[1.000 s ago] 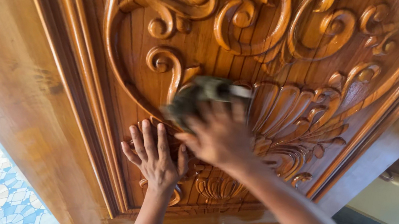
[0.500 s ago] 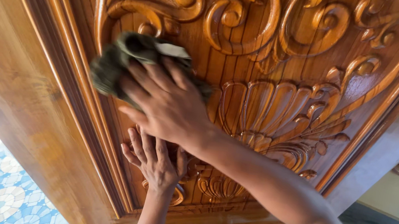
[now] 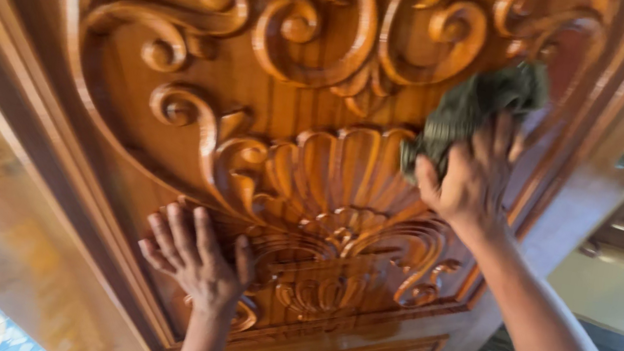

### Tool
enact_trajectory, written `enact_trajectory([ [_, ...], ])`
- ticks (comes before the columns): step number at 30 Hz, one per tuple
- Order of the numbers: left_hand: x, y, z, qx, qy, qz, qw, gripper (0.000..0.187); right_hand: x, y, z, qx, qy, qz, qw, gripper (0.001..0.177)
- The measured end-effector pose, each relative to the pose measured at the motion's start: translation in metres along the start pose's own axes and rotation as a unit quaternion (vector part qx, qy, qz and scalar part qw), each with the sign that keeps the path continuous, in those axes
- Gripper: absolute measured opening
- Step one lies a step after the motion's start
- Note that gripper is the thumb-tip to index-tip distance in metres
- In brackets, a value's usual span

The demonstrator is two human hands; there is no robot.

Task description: The person wipes the surface of an ornately carved wooden door with a green cloth. They move the cloth across the carved floral patterns and the flat frame areas, cleaning the door continuously.

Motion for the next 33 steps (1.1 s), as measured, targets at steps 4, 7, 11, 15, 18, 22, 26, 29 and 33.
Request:
enact_trajectory([
  [4, 0.004, -0.003, 0.001, 0.006, 0.011, 0.003, 1.0, 0.072, -0.012, 0.061, -0.005, 0.081, -0.072, 0.02, 0.994, 0.066],
  [7, 0.004, -0.005, 0.006, 0.002, 0.0, 0.005, 1.0, 0.072, -0.016, 0.101, -0.021, 0.15, -0.093, 0.008, 0.984, 0.078],
  [11, 0.004, -0.007, 0.009, -0.001, -0.015, 0.009, 1.0, 0.073, -0.023, 0.175, -0.065, 0.302, -0.068, -0.005, 0.951, 0.087],
  [15, 0.005, -0.008, 0.006, 0.0, -0.01, 0.01, 1.0, 0.075, -0.017, 0.222, -0.093, 0.355, -0.07, -0.045, 0.931, 0.073],
  [18, 0.004, -0.006, 0.008, -0.006, -0.015, 0.02, 1.0, 0.075, -0.015, 0.232, -0.095, 0.345, -0.05, -0.048, 0.936, 0.065],
  [22, 0.0, -0.005, 0.009, -0.016, -0.039, 0.026, 0.999, 0.073, -0.016, 0.209, -0.04, 0.221, 0.029, 0.009, 0.975, 0.061],
  [26, -0.001, -0.004, 0.008, -0.014, -0.035, 0.022, 0.999, 0.073, 0.002, 0.2, 0.041, 0.3, -0.014, -0.053, 0.952, 0.076],
  [29, 0.0, -0.002, 0.008, -0.012, -0.027, 0.016, 0.999, 0.074, 0.01, 0.202, 0.112, 0.343, -0.022, -0.041, 0.938, 0.078],
  [33, 0.001, 0.0, 0.006, -0.022, -0.018, 0.013, 1.0, 0.073, 0.02, 0.209, 0.223, 0.454, -0.001, -0.059, 0.889, 0.073],
])
Point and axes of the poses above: each hand's wrist, its own z-axis away from the middle knuckle, its own x-axis out of the palm, y = z × x, the point moved 4 cm from there along -z, towards the middle knuckle, and after that the axes turned 5 degrees about y, right-handed, at the moved point
